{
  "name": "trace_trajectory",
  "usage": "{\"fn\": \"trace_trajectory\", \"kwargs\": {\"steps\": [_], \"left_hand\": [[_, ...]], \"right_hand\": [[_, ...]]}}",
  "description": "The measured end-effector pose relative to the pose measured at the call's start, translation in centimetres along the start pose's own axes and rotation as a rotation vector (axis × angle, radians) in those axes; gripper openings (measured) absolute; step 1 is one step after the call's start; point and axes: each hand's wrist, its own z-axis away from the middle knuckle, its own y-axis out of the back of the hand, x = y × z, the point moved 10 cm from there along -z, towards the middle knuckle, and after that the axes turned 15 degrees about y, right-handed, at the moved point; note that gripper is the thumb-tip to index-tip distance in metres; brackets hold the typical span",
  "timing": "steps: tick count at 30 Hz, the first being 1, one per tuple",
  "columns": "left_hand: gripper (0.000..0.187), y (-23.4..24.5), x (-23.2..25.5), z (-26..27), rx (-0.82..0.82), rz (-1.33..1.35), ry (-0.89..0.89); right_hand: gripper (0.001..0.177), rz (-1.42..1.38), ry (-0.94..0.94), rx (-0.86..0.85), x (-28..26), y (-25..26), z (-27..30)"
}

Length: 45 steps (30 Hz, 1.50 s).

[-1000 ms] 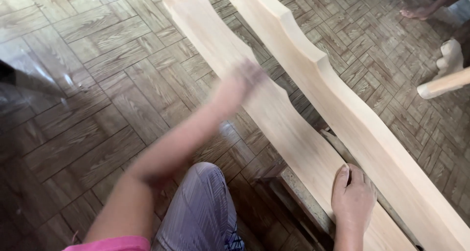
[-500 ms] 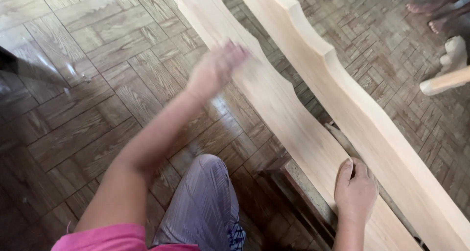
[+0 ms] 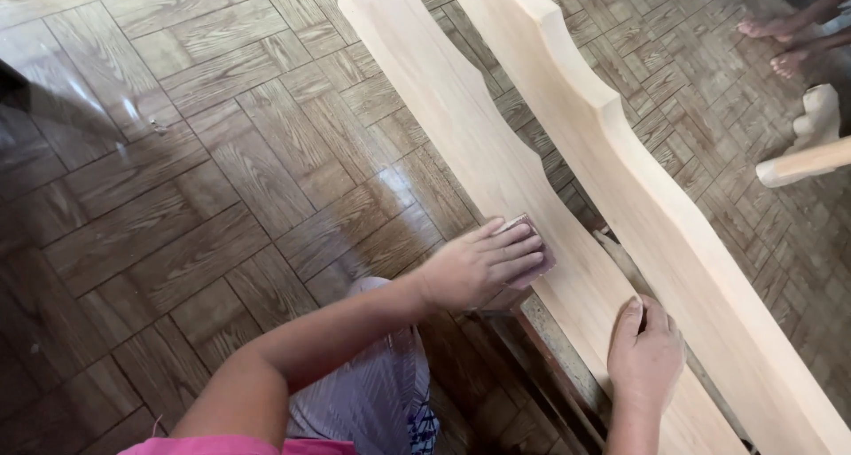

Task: A person manually sands two long, shaped wooden boards using sandpaper while sitting on the floor.

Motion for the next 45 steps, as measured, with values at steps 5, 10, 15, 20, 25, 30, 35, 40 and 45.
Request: {"fn": "trace_trajectory", "kwargs": {"steps": [5,10,15,20,25,30,35,40,45], "left_hand": [[0.055,2.8,-10.2,-4.9,-0.302,-0.273,0.164],[0.041,10.2,-21.7,-7.6,-0.003,-0.547,0.412],[0.026,8.5,-17.0,-9.1,0.102,-0.578,0.296],[0.027,-1.9,-0.3,-6.1,-0.173,-0.352,-0.049],[0.041,-6.2,8.8,-4.5,-0.248,0.171,-0.040],[0.042,-9.7,12.0,-2.8,-0.588,0.496,0.244],[0.049,-10.6,14.1,-3.4,-0.693,0.644,0.388],[0.050,-8.7,15.4,-5.9,-0.653,0.607,0.267],[0.036,-4.1,8.5,-11.4,-0.297,0.341,0.309]], "right_hand": [[0.048,-0.006,0.002,0.001,-0.1,-0.1,-0.4],[0.053,-0.052,-0.023,0.014,-2.0,1.3,-0.5],[0.063,-0.243,0.142,0.102,-4.8,2.5,-0.7],[0.065,-0.322,0.388,0.215,-7.3,3.0,0.9],[0.045,-0.318,0.543,0.387,-8.4,2.9,4.8],[0.054,-0.212,0.459,0.514,-6.4,5.9,9.3],[0.060,0.067,0.403,0.428,-2.2,4.6,12.3],[0.030,0.128,0.399,0.416,1.7,6.8,14.4],[0.025,0.197,0.152,0.422,14.1,10.9,21.0]]}}
